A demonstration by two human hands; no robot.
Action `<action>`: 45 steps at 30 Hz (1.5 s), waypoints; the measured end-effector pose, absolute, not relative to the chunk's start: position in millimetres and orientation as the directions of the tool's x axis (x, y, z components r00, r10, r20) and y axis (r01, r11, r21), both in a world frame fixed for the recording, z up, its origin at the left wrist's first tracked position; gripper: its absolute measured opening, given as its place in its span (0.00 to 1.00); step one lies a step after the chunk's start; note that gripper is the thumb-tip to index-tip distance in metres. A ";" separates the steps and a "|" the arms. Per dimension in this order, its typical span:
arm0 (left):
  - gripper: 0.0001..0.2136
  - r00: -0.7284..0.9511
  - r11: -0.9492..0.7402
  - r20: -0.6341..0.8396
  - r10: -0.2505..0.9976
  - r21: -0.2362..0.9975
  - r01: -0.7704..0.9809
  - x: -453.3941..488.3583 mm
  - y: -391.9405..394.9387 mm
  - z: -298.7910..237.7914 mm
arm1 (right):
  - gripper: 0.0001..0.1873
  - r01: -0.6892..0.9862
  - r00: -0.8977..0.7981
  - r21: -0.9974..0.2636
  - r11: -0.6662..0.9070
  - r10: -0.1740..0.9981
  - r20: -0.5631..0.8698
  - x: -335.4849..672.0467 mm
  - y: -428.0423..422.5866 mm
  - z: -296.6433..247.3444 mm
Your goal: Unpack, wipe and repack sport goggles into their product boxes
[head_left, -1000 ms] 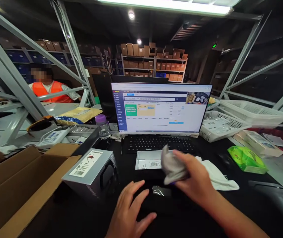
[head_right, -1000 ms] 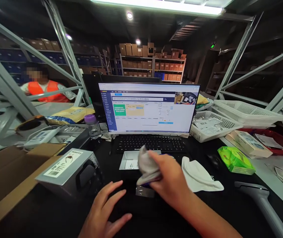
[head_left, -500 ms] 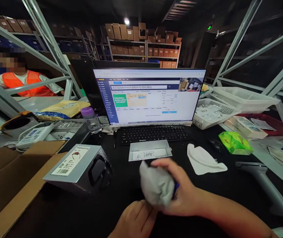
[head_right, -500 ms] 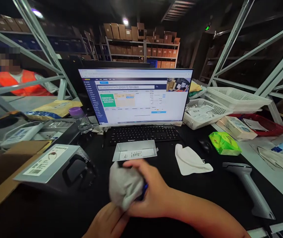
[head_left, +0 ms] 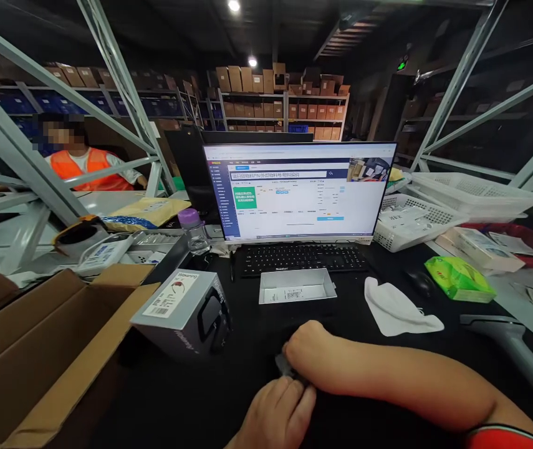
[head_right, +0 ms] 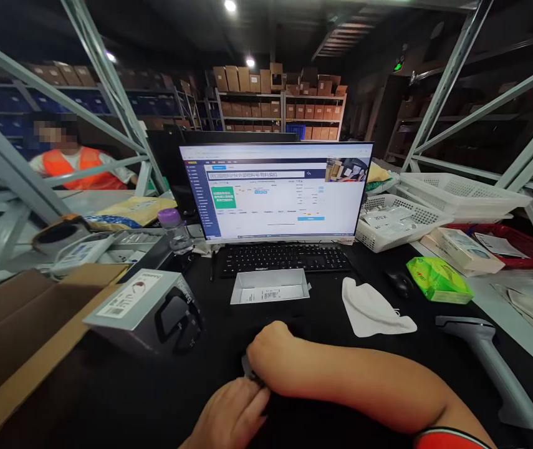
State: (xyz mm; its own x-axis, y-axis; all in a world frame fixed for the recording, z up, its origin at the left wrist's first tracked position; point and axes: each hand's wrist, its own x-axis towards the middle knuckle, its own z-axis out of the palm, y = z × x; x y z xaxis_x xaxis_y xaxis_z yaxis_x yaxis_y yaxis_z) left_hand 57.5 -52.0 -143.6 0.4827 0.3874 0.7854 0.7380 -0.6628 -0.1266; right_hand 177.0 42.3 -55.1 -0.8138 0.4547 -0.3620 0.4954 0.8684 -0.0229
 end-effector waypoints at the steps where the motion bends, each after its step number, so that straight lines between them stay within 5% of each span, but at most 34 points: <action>1: 0.09 0.445 -0.632 0.776 0.447 -0.077 0.771 55.4 -51.8 -143.0 | 0.07 0.475 -0.827 -0.071 0.877 0.418 -0.375 182.9 48.9 -53.1; 5: 0.21 0.228 -0.430 0.543 0.808 0.279 0.859 48.0 -48.7 -137.4 | 0.28 0.387 -0.915 -0.457 0.801 0.272 -0.298 227.1 67.7 -35.5; 8: 0.23 0.170 -0.318 0.374 0.912 0.380 0.868 42.2 -46.3 -139.2 | 0.31 0.429 -0.898 -0.604 0.672 0.393 -0.200 260.5 60.8 -21.4; 12: 0.24 0.228 -0.351 0.496 0.838 0.170 0.921 32.6 -47.2 -156.1 | 0.23 0.600 -0.754 -0.542 0.588 0.643 -0.135 293.6 38.8 -13.6; 16: 0.26 0.282 -0.327 0.599 0.750 -0.036 0.944 32.3 -49.9 -169.4 | 0.21 0.710 -0.652 -0.476 0.519 0.740 -0.166 315.7 26.1 -26.7; 20: 0.37 0.175 -0.255 0.544 0.820 0.074 0.964 38.9 -45.4 -163.9 | 0.36 0.763 -0.600 -0.447 0.467 0.769 -0.221 319.0 16.4 -46.2; 26: 0.51 0.261 -0.345 0.261 0.929 0.363 0.866 39.0 -32.8 -138.0 | 0.42 0.705 -0.647 -0.538 0.462 0.731 -0.220 322.8 13.6 -49.9; 31: 0.49 0.201 -0.306 0.272 0.941 0.431 0.849 47.5 -30.5 -123.1 | 0.16 0.636 -0.599 -0.680 0.364 0.788 -0.139 353.8 34.8 -53.5; 36: 0.50 0.176 -0.272 0.265 0.948 0.389 0.880 55.7 -24.4 -125.6 | 0.25 0.750 -0.506 -0.557 0.357 0.852 -0.135 356.6 47.0 -73.8; 40: 0.37 0.241 -0.346 0.341 0.908 0.290 0.892 57.3 -17.1 -126.8 | 0.11 0.791 -0.521 -0.476 0.385 0.831 -0.195 334.6 47.4 -88.2; 45: 0.42 0.349 -0.452 0.388 0.853 0.217 0.865 67.1 -9.6 -117.5 | 0.11 0.779 -0.503 -0.509 0.366 0.849 -0.161 334.8 51.6 -94.3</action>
